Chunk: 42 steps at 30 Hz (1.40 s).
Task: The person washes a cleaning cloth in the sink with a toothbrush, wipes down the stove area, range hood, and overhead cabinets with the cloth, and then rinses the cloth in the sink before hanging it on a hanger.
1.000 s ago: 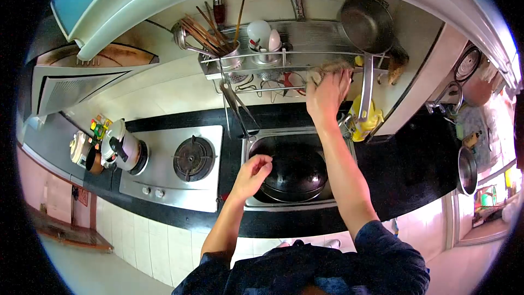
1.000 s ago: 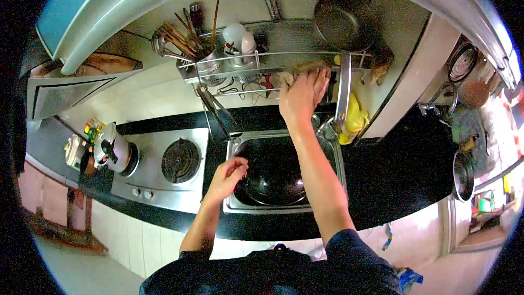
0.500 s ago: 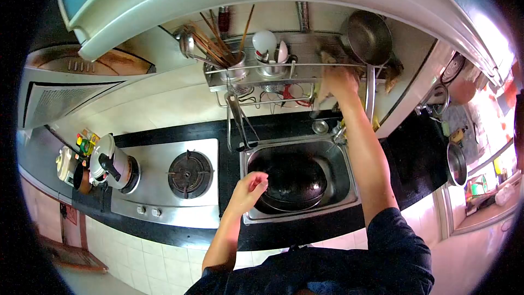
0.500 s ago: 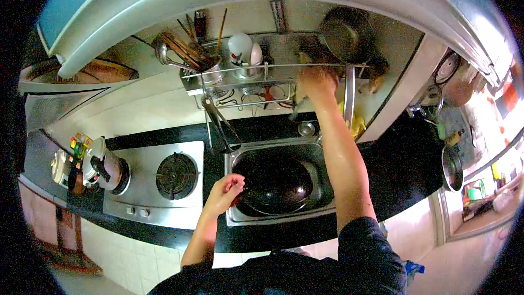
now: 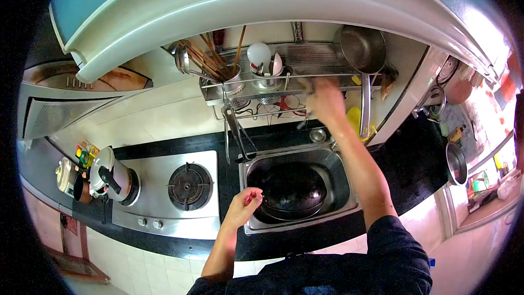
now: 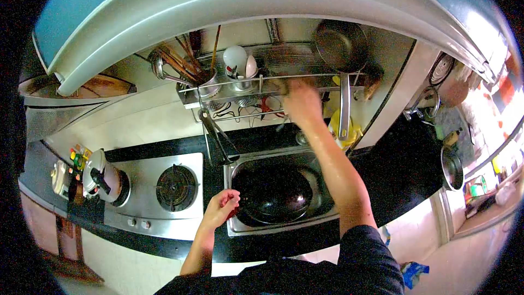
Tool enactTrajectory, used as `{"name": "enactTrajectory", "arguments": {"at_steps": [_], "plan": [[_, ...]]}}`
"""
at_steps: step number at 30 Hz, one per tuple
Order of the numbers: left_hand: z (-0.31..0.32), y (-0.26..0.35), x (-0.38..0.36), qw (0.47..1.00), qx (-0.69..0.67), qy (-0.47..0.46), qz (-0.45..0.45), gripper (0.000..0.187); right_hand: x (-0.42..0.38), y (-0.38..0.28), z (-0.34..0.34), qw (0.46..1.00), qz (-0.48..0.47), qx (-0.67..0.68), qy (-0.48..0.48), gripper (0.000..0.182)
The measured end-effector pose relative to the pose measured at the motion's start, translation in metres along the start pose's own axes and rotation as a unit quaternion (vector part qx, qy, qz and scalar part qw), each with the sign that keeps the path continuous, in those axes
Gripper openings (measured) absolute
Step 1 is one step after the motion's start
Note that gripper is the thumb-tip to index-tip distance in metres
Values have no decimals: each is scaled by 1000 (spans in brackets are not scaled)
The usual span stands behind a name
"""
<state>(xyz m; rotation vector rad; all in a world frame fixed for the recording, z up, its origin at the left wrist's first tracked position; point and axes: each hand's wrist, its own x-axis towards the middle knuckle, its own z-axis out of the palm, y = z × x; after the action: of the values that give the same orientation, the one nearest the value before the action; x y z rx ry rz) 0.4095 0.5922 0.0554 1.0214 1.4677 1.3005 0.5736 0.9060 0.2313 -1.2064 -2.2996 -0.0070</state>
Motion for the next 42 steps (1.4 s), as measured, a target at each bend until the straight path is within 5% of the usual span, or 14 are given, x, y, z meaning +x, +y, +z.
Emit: {"name": "enactTrajectory", "arguments": {"at_steps": [1, 4, 8, 11, 15, 19, 24, 29, 33, 36, 39, 40, 42], "plan": [[-2, 2, -3, 1000, -9, 7, -9, 25, -4, -3, -25, 993, 77, -36, -87, 35], [-8, 1, -7, 999, -32, 22, -23, 22, -9, 21, -3, 983, 11, -38, 182, 35], [-5, 0, 4, 999, -12, 6, -35, 22, 5, 6, 2, 991, 130, -9, 41, 39], [10, 22, 39, 991, 122, 8, 61, 23, 2, 4, 13, 987, 23, -26, 154, 24], [44, 59, 90, 976, 150, -7, 156, 23, -6, 14, 15, 979, -79, 81, 170, 36], [60, 105, 104, 957, 220, -16, 185, 23, -14, 31, 4, 985, 44, 84, 142, 43], [59, 111, 108, 953, 226, -14, 203, 21, -19, 25, 21, 953, -7, 56, 299, 41], [89, 133, 146, 882, 275, 41, 381, 23, -57, 49, 53, 948, -115, 119, 273, 35], [144, 179, 180, 758, 385, 21, 527, 35, -103, 68, 56, 963, 8, 177, 204, 43], [189, 198, 202, 687, 493, 44, 533, 43, -124, 100, 86, 948, 156, 204, 187, 37], [221, 193, 241, 662, 563, 93, 486, 51, -129, 101, 47, 947, 115, 160, 255, 30], [226, 194, 249, 678, 562, 82, 466, 41, -129, 111, 45, 950, 92, 109, 277, 26], [229, 197, 256, 683, 557, 80, 466, 44, -126, 109, 19, 941, 162, 137, 263, 25]]}}
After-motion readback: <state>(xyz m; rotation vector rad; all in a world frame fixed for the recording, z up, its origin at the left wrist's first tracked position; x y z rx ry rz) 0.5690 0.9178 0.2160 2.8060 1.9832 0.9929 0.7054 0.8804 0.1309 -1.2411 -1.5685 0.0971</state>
